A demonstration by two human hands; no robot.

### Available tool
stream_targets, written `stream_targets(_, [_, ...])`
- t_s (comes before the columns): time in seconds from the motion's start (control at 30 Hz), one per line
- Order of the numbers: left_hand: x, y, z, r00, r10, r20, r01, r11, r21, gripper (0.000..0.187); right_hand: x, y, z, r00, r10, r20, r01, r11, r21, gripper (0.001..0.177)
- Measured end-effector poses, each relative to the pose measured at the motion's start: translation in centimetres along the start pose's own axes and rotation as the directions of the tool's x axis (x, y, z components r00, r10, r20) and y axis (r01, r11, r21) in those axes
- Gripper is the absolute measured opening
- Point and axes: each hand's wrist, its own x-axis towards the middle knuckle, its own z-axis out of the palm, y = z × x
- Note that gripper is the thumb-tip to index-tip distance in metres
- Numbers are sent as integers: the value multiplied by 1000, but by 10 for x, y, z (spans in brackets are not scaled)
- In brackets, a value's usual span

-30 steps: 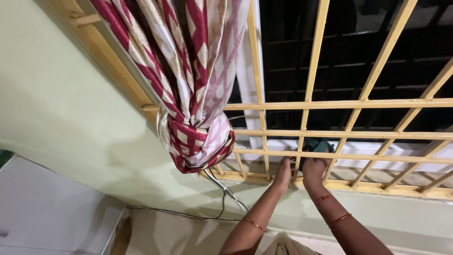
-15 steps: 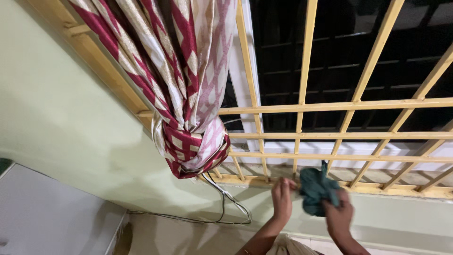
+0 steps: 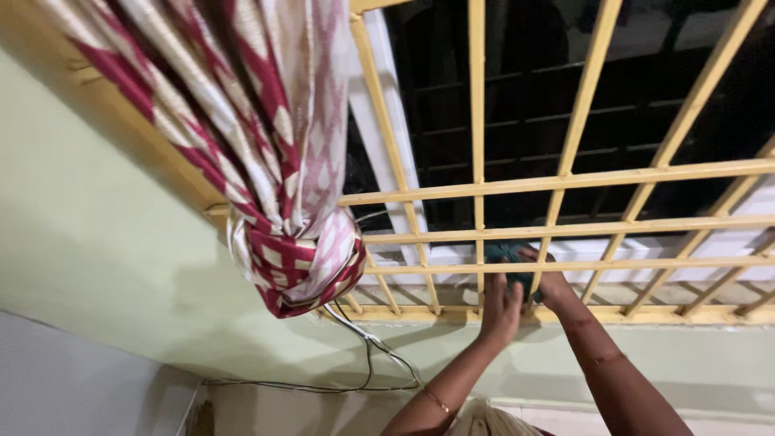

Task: The person wipes the yellow metal window grille with a green cloth. They move the cloth along the horizontal and vertical bars, cleaning the surface methodically.

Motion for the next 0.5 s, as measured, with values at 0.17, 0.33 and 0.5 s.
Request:
stream_targets(0.17, [32,-29,17,977,-91,191,152,930,-336,89,-8,24,6,863,-255,-436,271,962,-26,21])
stream_targets(0.33, [68,-36,43,805,-300,511,593,433,-679,79,-12,52,1,683,-428,-592,407,896,-178,11])
stream_targets(0.5, [96,-35,57,789,-218,575,610,387,-691,69,24,44,-13,540,-467,-700,287,884,-368,30])
